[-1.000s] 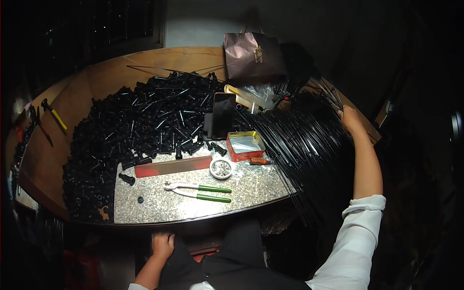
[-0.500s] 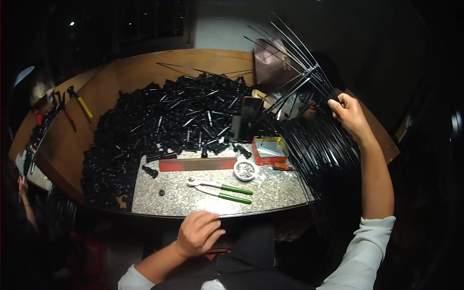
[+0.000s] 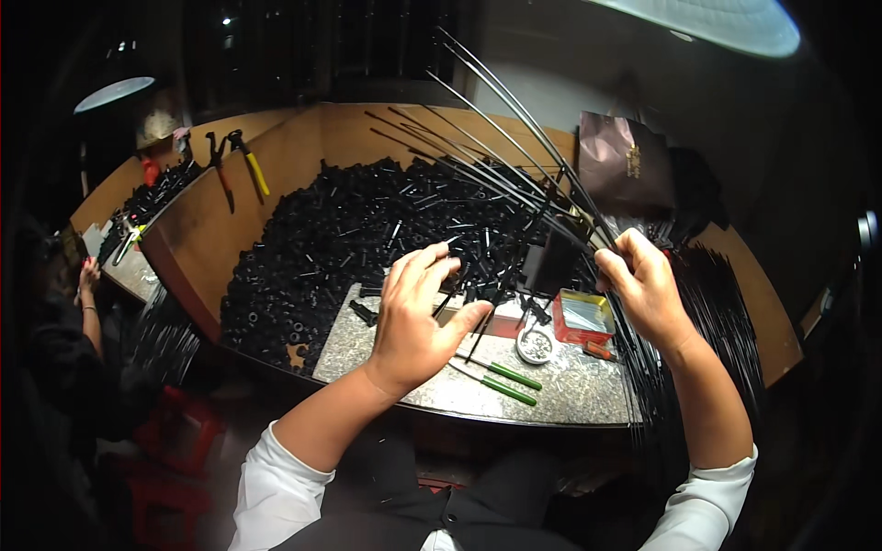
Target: Assembling black wire bundles into connectors using pliers and a measurement guide.
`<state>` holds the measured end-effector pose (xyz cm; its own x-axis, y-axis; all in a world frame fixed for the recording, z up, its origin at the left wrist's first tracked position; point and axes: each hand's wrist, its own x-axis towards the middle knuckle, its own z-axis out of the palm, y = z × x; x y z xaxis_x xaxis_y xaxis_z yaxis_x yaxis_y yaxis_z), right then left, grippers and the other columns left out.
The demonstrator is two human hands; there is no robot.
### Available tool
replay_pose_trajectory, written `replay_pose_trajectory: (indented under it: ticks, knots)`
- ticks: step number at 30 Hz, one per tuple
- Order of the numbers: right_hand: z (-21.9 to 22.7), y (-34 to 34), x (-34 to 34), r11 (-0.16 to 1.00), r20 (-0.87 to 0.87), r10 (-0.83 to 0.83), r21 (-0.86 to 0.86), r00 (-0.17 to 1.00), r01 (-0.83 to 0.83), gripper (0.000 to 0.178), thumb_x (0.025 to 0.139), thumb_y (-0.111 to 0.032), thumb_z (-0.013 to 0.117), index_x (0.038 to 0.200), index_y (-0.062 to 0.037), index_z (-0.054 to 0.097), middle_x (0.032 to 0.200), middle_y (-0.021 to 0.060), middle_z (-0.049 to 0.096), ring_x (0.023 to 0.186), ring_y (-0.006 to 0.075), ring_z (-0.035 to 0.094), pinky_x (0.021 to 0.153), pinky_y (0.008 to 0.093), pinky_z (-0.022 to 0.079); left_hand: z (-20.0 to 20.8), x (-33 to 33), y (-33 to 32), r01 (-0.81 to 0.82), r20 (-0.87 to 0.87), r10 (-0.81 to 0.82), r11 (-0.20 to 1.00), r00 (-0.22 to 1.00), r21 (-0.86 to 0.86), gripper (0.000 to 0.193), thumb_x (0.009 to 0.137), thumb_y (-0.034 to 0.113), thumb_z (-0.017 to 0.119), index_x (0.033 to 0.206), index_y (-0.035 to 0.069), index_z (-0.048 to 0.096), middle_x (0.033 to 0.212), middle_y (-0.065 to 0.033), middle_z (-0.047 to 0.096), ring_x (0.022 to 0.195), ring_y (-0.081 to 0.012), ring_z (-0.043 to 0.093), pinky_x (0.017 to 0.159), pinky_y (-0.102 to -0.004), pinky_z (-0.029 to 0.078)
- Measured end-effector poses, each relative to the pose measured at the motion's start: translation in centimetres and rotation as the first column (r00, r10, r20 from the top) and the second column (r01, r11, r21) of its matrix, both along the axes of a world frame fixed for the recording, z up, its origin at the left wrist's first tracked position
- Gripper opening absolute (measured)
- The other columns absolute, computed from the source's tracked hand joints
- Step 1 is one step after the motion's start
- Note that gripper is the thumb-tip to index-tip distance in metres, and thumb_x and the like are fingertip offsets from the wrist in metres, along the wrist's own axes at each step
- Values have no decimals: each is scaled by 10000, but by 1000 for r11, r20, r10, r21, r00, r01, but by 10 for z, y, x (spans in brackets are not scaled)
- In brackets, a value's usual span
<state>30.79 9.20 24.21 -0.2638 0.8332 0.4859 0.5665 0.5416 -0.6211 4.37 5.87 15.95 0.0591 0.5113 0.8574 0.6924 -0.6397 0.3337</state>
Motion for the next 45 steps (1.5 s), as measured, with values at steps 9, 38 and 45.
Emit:
replay_pose_trajectory:
  ticks: [9,38,45]
  knots:
    - [-11,-18,-52,988,137,152,-50,979,-147,138,899,-61,597,821,8,506,695,55,604,643,81,557,582,241,451,-7,25,26,153,375,-57,961,925,-231,685,704,266,806,1181,-60,438,1109,-241,570,1044,-366,554,923,-422,425]
    - [-18,-11,-73,985,105,120,-137,987,-105,116,967,-106,494,952,4,461,793,81,618,693,117,580,635,266,487,-11,8,43,350,639,-106,897,762,-268,91,837,5,646,896,-19,581,768,-22,648,701,-51,575,636,-216,475]
    - [9,4,-51,959,100,-4,283,995,-25,107,965,-138,508,936,-38,483,712,-14,469,628,57,423,555,229,384,-15,-1,43,319,580,-90,897,810,-306,88,833,-12,640,908,-14,594,770,-9,634,719,-44,567,654,-214,473]
